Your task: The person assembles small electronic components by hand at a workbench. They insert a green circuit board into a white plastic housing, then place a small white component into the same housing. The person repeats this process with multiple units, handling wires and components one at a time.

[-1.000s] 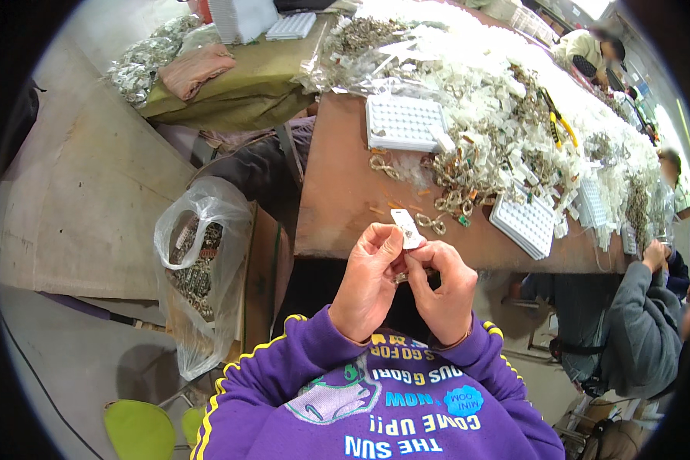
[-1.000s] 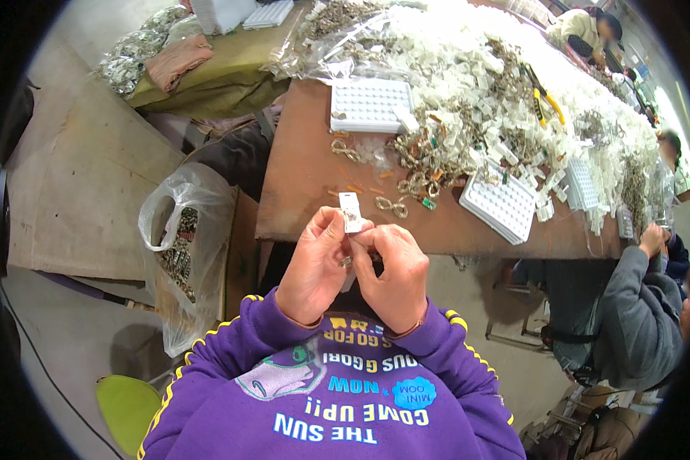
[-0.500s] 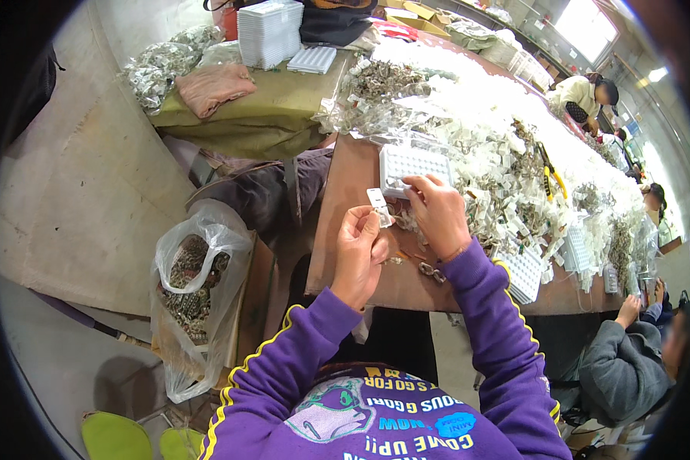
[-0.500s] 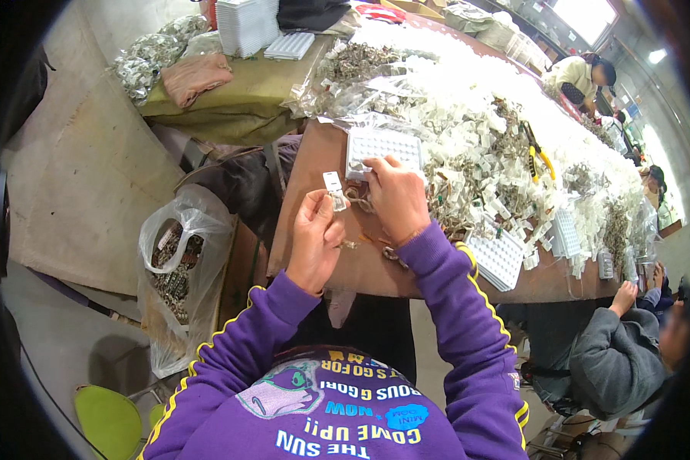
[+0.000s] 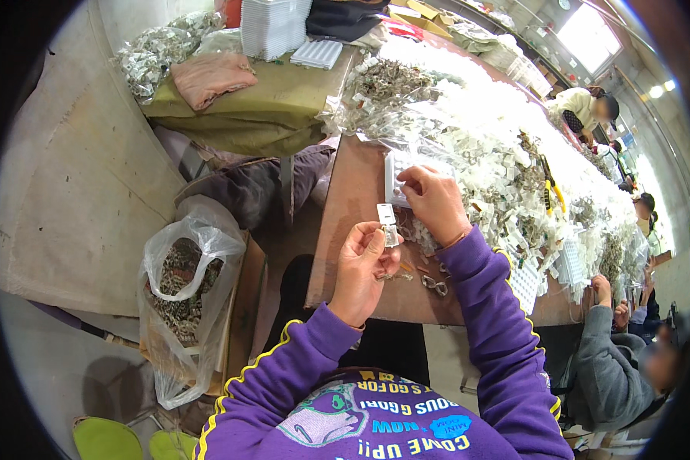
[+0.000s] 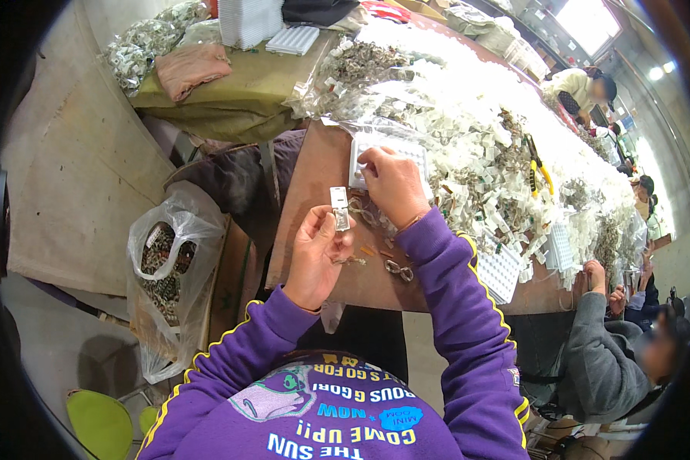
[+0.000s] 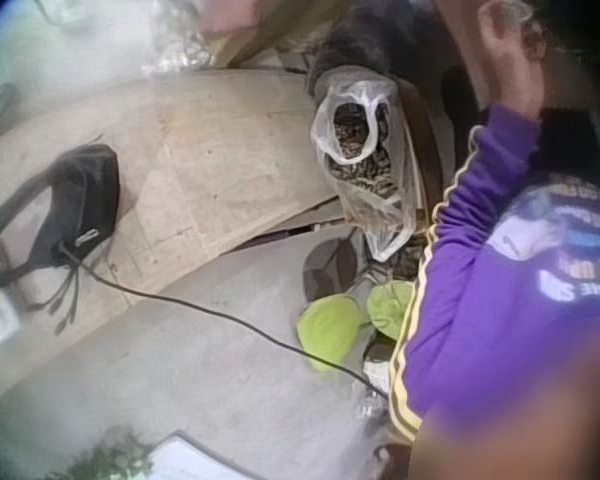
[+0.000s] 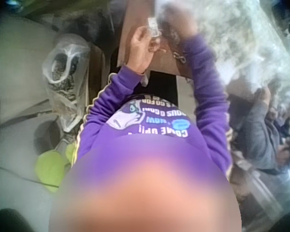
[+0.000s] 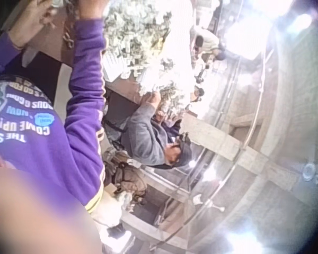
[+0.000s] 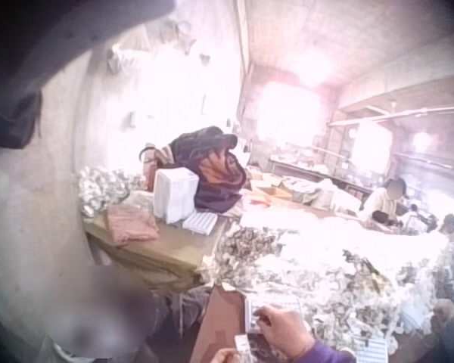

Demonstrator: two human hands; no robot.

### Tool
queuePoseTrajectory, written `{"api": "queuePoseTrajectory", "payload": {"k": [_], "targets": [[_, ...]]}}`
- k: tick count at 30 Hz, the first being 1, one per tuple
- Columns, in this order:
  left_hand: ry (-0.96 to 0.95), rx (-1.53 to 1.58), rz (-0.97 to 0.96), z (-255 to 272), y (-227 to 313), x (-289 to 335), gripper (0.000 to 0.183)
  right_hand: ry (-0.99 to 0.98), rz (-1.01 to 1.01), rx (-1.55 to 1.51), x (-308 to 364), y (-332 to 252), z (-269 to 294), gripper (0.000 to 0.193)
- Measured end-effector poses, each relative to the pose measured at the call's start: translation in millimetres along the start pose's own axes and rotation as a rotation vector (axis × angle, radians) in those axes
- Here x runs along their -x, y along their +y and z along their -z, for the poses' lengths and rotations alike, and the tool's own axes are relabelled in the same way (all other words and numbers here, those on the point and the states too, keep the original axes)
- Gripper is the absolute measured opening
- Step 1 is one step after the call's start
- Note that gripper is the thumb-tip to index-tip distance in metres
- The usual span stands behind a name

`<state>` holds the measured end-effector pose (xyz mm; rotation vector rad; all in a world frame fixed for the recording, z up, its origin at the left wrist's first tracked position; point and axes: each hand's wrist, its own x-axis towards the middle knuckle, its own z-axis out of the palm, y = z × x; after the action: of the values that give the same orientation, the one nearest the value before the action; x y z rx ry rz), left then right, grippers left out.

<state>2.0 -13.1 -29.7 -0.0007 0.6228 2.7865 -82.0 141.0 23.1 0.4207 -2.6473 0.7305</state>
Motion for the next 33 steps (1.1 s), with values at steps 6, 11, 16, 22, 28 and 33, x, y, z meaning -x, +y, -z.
{"api": "queuePoseTrajectory", "payload": {"k": [6,11,16,22,28,33], "targets": [[-0.045,-0.055,0.01,4,0,-1,0.017,-0.069,0.101,0.097,-3,-1,-1,0.007],[-0.026,-0.057,0.004,5,-1,0,0.017,0.012,0.023,0.058,3,-22,11,0.007],[-0.039,-0.064,-0.009,3,-2,-1,0.015,-0.026,-0.09,-0.255,42,-52,48,0.01],[-0.019,-0.143,-0.03,2,-5,-1,0.011,0.082,0.137,-0.123,62,-64,32,0.016],[-0.03,-0.158,-0.027,3,-4,0,0.011,-0.048,0.184,-0.103,65,-62,42,0.012],[-0.073,-0.152,-0.005,3,-2,0,0.012,-0.027,0.194,-0.084,67,-66,50,0.017]]}}
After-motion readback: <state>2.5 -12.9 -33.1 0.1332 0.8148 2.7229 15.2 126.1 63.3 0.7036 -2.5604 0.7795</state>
